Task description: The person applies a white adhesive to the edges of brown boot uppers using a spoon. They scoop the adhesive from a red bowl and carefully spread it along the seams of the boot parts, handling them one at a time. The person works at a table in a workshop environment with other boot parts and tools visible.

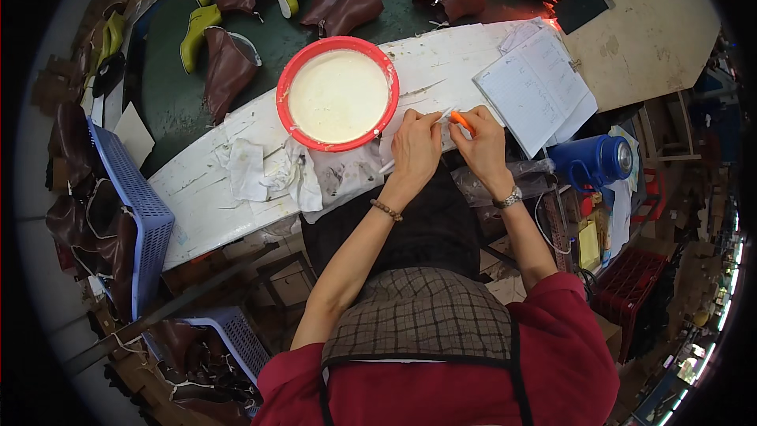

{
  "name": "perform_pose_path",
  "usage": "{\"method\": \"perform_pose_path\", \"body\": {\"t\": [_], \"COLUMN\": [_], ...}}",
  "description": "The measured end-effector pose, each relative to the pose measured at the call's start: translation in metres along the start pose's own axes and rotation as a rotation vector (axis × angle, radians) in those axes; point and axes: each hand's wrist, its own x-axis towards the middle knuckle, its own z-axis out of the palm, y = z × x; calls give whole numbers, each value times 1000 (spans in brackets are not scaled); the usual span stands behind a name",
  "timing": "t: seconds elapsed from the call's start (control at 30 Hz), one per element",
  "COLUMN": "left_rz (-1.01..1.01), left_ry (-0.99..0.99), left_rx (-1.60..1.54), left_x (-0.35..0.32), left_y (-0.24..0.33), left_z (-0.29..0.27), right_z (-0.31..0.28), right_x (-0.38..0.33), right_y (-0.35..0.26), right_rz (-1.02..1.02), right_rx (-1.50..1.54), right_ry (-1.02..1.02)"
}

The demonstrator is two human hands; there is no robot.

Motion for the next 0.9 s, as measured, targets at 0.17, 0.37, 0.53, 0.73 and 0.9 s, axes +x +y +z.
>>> {"method": "perform_pose_path", "body": {"t": [0.17,0.37,0.53,0.73,0.9], "left_rz": [5,81,112,126,36], "left_ry": [19,98,88,98,83], "left_rx": [-72,-202,-284,-407,-476], "left_x": [-5,-9,-12,-15,-9], "left_y": [18,32,43,53,54], "left_z": [0,3,1,11,10], "right_z": [6,8,3,-2,-4], "right_x": [-2,-2,-3,-5,4], "right_y": [-6,-10,-6,8,-14], "right_rz": [46,304,505,465,405], "right_rx": [-8,262,721,811,739], "right_ry": [208,341,343,370,448]}}
